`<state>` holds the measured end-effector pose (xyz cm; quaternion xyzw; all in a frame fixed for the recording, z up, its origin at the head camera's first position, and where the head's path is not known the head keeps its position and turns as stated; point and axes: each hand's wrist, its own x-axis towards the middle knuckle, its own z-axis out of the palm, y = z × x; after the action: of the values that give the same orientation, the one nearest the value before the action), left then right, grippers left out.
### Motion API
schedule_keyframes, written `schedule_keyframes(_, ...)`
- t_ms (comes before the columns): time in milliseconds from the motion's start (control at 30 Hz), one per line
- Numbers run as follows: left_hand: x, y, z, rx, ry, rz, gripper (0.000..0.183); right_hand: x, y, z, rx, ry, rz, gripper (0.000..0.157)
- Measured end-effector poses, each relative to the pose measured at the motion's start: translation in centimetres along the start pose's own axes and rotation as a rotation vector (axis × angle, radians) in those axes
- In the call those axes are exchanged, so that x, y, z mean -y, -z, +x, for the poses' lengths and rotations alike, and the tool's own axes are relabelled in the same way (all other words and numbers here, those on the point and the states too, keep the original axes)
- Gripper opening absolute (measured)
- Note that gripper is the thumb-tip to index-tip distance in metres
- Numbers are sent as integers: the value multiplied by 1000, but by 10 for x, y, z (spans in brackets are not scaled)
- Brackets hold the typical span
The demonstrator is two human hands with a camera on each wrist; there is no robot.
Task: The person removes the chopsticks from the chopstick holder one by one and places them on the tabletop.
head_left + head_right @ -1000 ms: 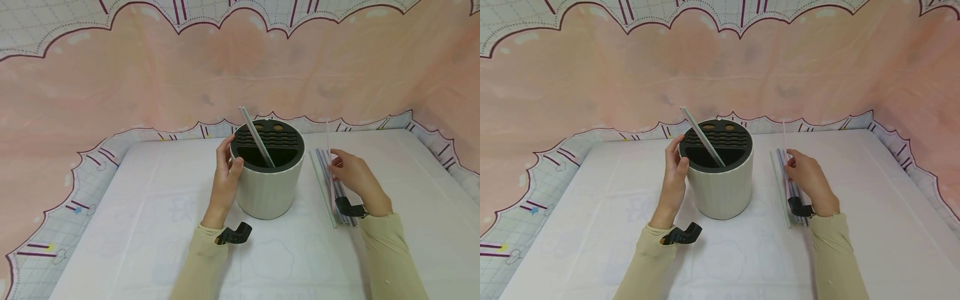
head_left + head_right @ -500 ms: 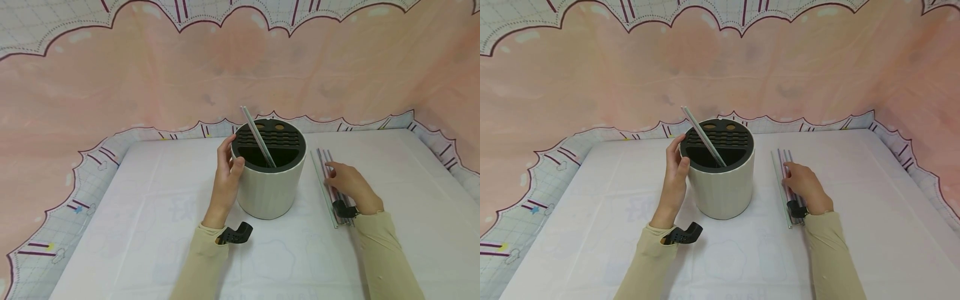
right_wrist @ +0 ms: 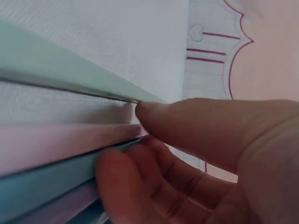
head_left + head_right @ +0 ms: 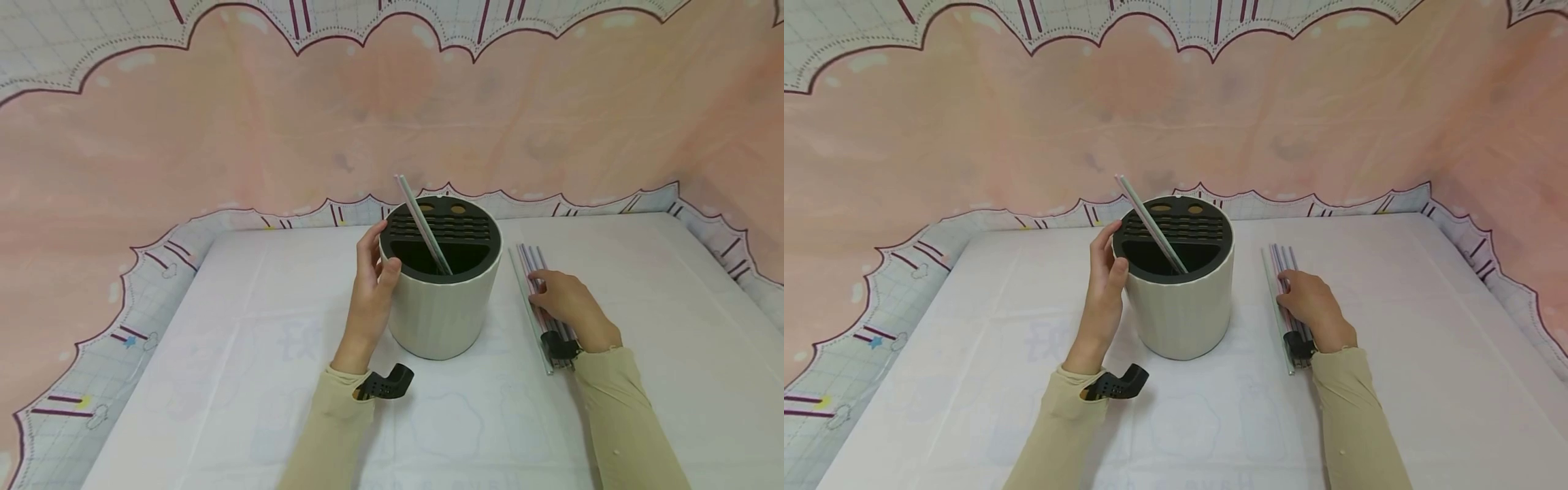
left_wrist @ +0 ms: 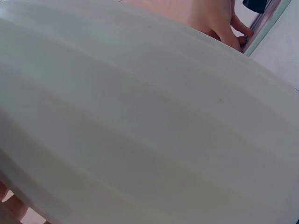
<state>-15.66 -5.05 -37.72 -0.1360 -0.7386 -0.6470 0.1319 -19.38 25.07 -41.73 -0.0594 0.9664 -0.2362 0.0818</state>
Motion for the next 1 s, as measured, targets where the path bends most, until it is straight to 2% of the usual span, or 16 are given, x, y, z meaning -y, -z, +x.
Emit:
schedule_keyframes(133, 1, 1, 0, 0, 10, -1, 67, 4, 2, 0, -45, 10, 11, 36)
schedule_keyframes(267, 1, 1, 0, 0, 14, -3, 66, 13, 5, 2, -173, 58, 48, 34)
schedule_keyframes(400, 1, 1, 1, 0, 20, -7, 65, 28, 8, 1, -366, 138, 127, 32)
schedule_keyframes(567, 0, 2, 2, 2, 20, -1, 64, 49, 7, -1, -634, 257, 278, 27)
schedule_keyframes(700, -1, 1, 3, -1, 18, 0, 64, 69, 7, -7, -786, 344, 404, 24)
schedule_keyframes(833, -1, 0, 3, -1, 21, -5, 64, 91, 11, -19, -874, 456, 502, 21)
schedule_keyframes(1000, 1, -1, 3, -7, 22, -6, 64, 114, 14, -32, -904, 626, 513, 23)
